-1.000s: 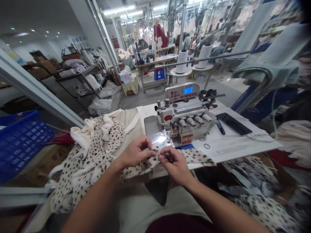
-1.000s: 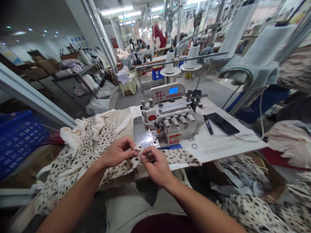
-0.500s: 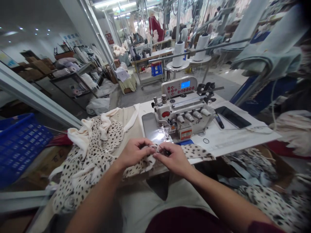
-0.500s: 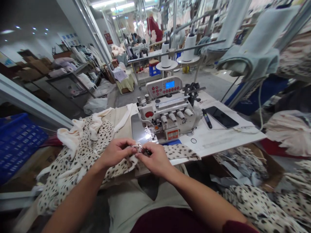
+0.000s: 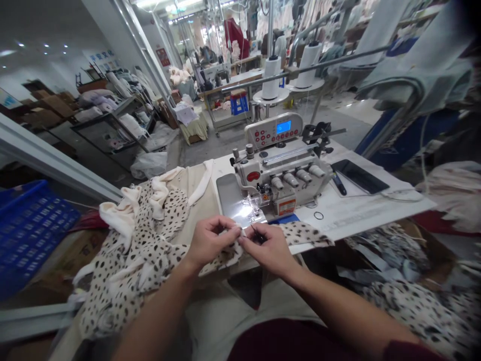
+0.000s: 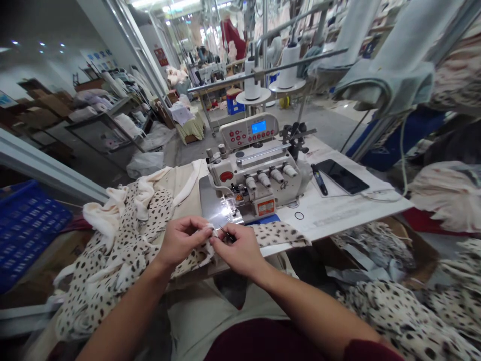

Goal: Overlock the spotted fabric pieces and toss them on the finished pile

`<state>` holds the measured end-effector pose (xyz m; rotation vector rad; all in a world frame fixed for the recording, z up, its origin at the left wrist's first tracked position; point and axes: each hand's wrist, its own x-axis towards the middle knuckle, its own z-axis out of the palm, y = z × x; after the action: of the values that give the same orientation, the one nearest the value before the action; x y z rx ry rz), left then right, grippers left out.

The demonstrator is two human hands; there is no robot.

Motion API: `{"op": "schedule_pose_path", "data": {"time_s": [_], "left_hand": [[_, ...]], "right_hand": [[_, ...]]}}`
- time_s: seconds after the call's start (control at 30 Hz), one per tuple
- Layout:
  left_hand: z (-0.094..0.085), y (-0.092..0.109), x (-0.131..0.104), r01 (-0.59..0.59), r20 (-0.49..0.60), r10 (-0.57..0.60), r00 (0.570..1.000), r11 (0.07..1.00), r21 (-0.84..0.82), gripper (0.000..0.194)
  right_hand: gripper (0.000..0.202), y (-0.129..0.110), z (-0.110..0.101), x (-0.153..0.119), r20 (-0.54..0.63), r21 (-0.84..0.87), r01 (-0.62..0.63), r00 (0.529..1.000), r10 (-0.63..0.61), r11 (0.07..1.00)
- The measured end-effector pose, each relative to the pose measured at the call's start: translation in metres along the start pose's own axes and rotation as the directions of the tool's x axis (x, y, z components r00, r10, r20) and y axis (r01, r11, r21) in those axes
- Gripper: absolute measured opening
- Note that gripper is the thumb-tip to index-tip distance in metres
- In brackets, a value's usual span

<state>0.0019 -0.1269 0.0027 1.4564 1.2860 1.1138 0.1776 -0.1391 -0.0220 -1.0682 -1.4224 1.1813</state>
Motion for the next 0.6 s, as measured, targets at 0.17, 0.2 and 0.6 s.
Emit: {"op": "schedule_pose_path", "data": {"time_s": [0.17, 0.2, 0.6], "left_hand": [[0.001, 0.001, 0.001, 0.046, 0.007, -0.046, 0.999, 0.998, -0.038, 0.028], [0.001, 0.002, 0.001, 0.048, 0.018, -0.047, 0.999, 0.998, -0.028, 0.029], [0.032, 0.007, 0.033, -0.162, 0.083, 0.138, 0.987, 0.838, 0.521, 0.013]], "right_hand": [[0.028, 0.003, -0.004, 0.000, 0.047, 0.242, -0.129, 0.991, 0.122, 0.962], [0.026, 0.003, -0.006, 0.001, 0.099, 0.254, -0.147, 0.987, 0.126, 0.956], [0.035, 0.033, -0.010, -0.004, -0.113, 0.038, -0.101, 0.988, 0.105, 0.994]]}}
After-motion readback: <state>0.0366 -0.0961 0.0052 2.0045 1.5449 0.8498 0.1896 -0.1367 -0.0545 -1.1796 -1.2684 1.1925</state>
